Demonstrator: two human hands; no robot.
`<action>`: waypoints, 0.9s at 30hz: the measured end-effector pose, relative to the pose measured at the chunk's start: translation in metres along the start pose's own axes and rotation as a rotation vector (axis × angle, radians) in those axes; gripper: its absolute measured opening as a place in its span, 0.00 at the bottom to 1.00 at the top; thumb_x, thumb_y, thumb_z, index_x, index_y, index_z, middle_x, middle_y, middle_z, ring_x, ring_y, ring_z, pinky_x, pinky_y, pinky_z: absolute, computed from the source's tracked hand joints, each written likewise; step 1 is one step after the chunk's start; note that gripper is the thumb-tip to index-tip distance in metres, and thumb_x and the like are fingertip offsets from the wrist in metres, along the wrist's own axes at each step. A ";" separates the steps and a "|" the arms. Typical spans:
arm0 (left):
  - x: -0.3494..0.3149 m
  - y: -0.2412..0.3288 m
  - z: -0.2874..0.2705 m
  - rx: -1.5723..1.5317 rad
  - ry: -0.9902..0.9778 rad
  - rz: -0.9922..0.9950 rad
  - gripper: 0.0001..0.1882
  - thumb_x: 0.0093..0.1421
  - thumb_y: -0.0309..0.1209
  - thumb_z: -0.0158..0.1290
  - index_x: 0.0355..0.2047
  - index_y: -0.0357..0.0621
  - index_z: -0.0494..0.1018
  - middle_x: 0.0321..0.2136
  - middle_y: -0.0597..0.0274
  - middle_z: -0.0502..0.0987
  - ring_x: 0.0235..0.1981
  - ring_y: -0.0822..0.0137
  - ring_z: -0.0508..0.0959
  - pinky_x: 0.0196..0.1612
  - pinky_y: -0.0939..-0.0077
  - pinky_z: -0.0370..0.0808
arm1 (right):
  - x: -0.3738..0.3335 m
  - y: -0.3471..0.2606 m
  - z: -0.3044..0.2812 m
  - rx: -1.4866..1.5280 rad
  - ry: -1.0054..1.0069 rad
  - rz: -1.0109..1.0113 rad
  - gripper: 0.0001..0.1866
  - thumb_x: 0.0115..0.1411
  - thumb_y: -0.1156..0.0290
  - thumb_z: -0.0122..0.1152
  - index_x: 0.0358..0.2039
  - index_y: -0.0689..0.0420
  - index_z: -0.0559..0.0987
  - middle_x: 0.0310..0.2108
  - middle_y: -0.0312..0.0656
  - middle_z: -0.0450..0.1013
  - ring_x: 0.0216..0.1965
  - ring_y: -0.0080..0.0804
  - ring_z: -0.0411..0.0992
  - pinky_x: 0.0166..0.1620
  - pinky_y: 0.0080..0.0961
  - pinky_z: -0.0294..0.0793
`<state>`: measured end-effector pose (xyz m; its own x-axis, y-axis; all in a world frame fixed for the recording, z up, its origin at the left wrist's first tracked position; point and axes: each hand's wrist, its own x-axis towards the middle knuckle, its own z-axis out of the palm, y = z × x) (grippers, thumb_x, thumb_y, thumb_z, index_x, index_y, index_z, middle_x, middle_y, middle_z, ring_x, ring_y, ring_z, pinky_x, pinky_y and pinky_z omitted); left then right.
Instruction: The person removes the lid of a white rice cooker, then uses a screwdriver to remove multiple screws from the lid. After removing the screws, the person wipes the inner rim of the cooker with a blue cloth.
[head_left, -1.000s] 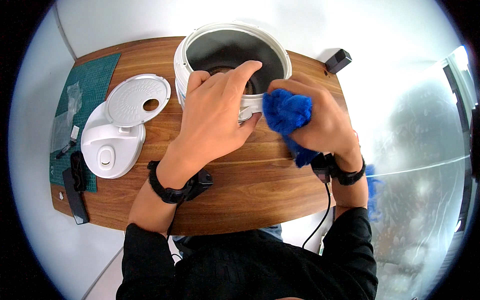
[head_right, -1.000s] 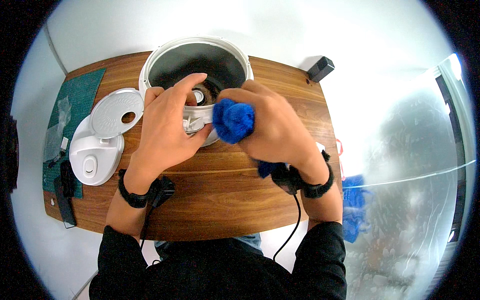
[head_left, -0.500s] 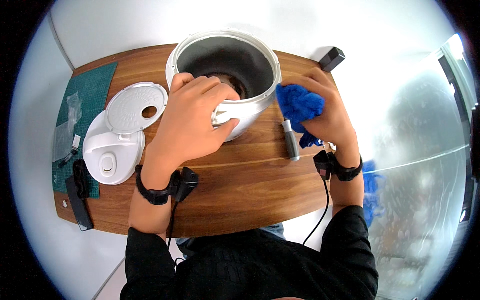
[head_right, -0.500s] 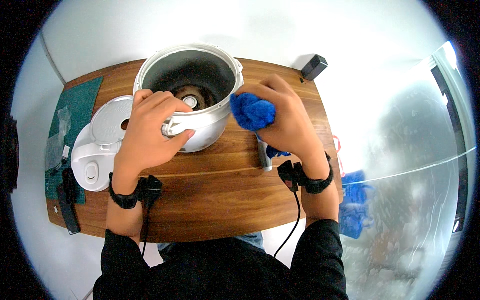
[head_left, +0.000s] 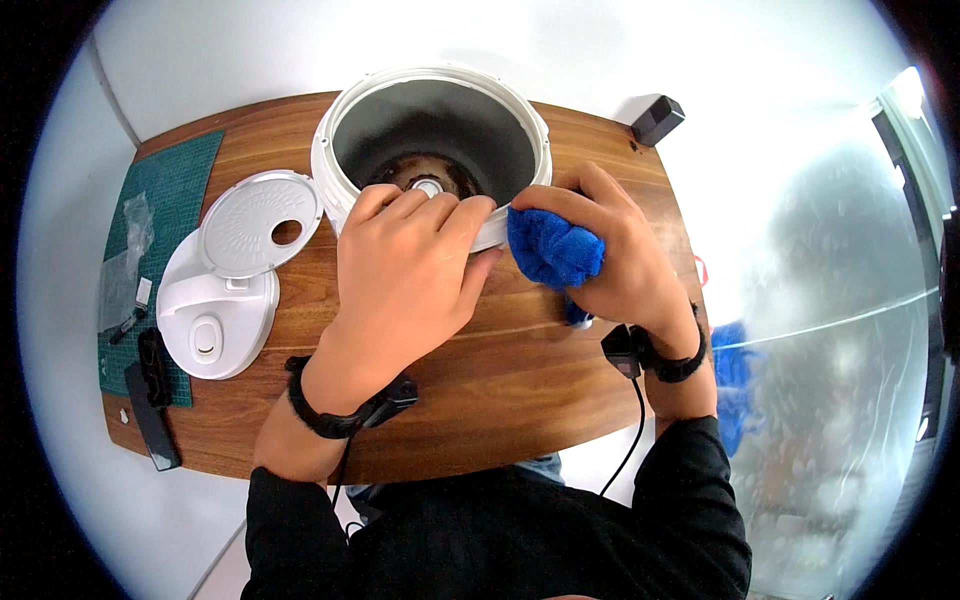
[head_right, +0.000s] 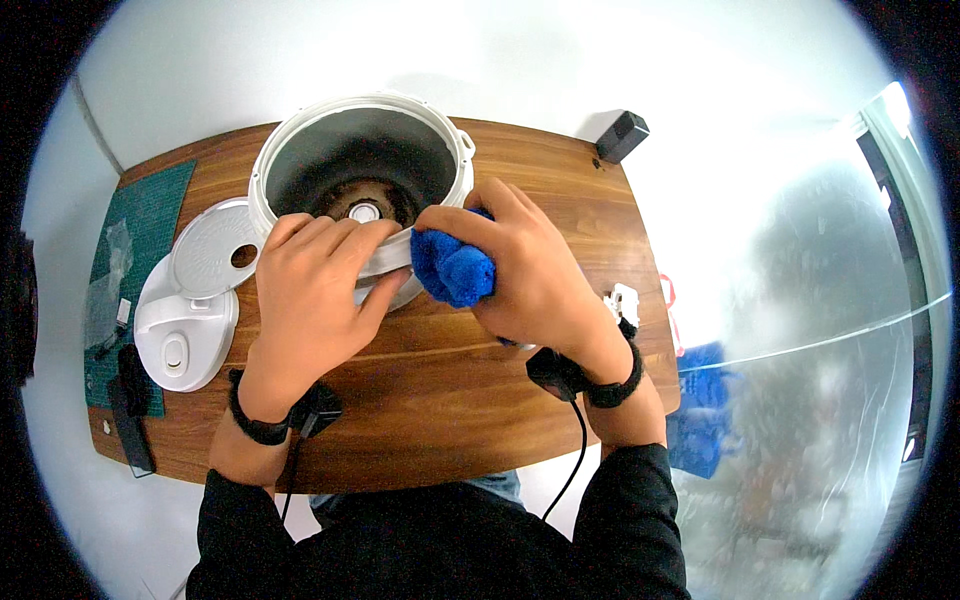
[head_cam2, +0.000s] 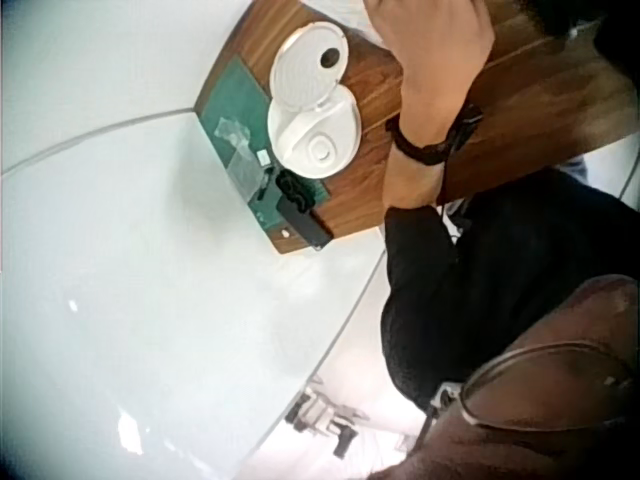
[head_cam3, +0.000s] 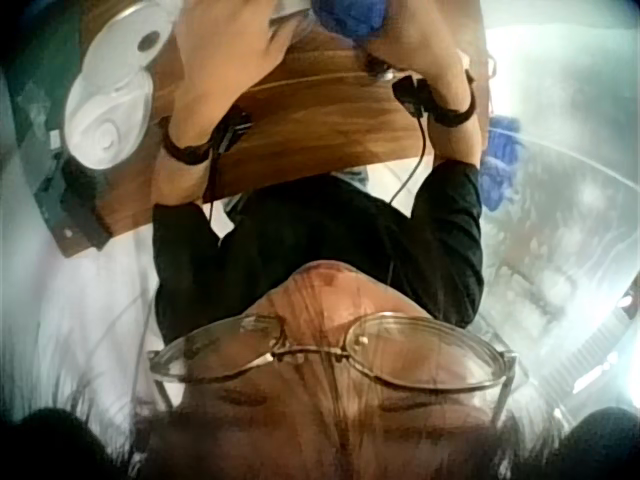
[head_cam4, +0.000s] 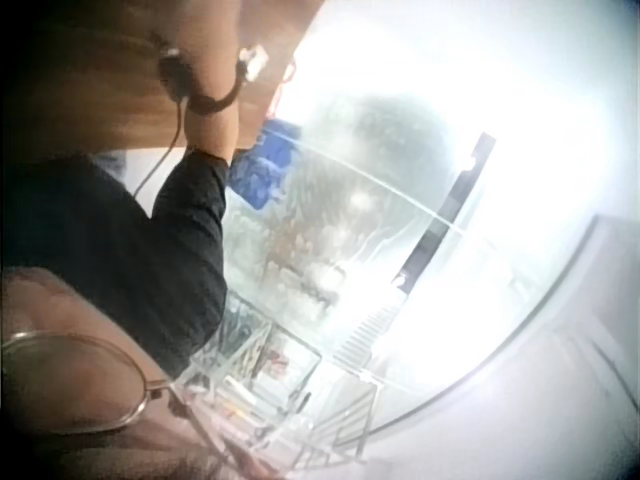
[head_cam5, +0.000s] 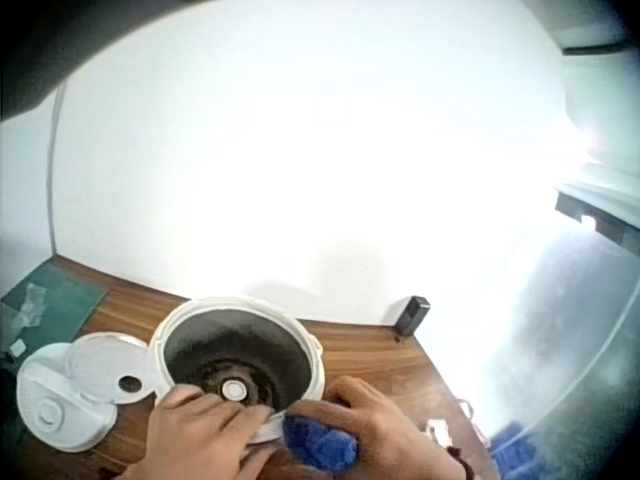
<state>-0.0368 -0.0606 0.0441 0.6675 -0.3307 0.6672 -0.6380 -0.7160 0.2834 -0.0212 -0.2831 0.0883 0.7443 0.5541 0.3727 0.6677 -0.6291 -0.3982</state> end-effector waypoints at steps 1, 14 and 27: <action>0.000 -0.001 0.001 0.009 0.001 -0.001 0.17 0.50 0.33 0.67 0.41 0.44 0.80 0.31 0.57 0.82 0.32 0.58 0.80 0.44 0.62 0.69 | 0.001 -0.001 0.001 0.027 -0.008 -0.003 0.34 0.37 0.80 0.71 0.50 0.47 0.81 0.38 0.46 0.70 0.44 0.52 0.71 0.48 0.42 0.72; -0.001 -0.005 0.003 -0.018 0.054 0.011 0.13 0.51 0.36 0.68 0.36 0.46 0.82 0.28 0.60 0.83 0.29 0.60 0.80 0.40 0.65 0.68 | 0.020 0.042 -0.016 -0.306 0.011 -0.136 0.29 0.44 0.78 0.72 0.48 0.39 0.84 0.41 0.42 0.72 0.46 0.47 0.72 0.49 0.42 0.73; -0.001 -0.005 0.004 -0.017 0.066 0.005 0.15 0.50 0.37 0.69 0.36 0.45 0.82 0.28 0.60 0.83 0.29 0.60 0.80 0.40 0.65 0.68 | 0.029 0.058 -0.017 -0.460 0.016 -0.162 0.31 0.44 0.82 0.70 0.49 0.38 0.84 0.43 0.40 0.73 0.47 0.44 0.72 0.50 0.41 0.73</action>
<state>-0.0329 -0.0596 0.0391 0.6381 -0.2923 0.7123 -0.6477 -0.7040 0.2913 0.0392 -0.3126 0.0903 0.6288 0.6588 0.4131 0.6970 -0.7130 0.0761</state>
